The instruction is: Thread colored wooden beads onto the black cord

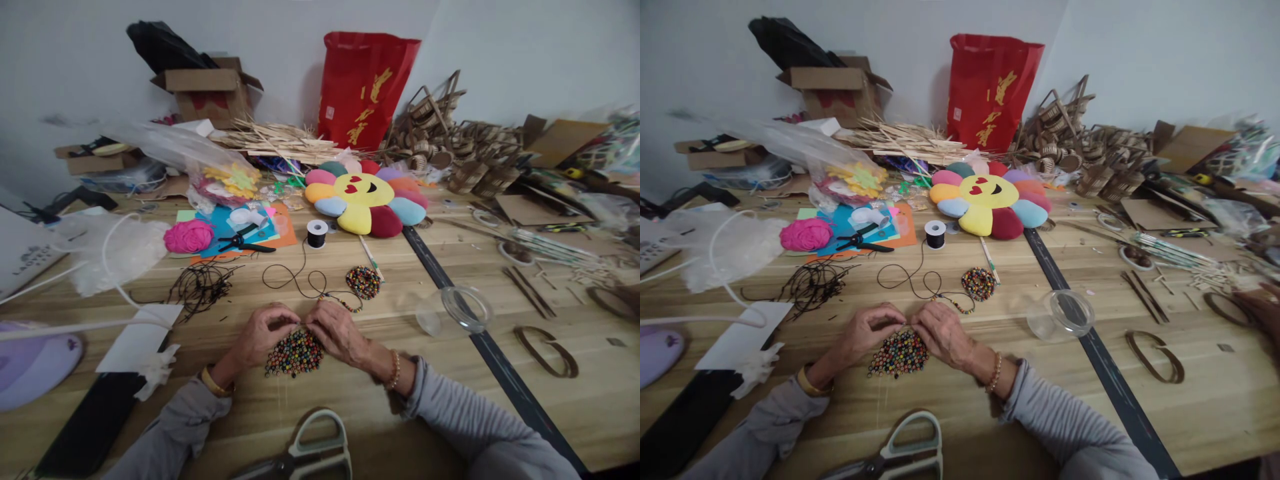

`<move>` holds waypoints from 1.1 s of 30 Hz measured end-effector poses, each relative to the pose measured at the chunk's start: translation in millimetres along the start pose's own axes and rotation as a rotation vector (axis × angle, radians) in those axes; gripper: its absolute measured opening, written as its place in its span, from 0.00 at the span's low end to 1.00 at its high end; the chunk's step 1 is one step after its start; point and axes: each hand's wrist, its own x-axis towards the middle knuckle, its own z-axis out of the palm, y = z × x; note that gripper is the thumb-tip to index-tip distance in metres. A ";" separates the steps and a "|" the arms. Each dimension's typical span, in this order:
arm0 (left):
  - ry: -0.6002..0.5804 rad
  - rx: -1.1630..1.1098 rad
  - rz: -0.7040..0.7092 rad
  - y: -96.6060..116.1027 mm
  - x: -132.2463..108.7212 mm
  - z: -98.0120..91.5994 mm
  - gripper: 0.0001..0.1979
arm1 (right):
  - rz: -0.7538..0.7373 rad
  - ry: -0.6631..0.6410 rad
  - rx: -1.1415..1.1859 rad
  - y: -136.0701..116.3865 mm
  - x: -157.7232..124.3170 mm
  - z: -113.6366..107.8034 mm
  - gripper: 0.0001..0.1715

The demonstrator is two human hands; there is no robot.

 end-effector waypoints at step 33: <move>-0.037 0.019 0.027 -0.4 -0.5 -1.3 0.06 | -0.001 0.005 -0.032 0.6 -0.2 2.1 0.10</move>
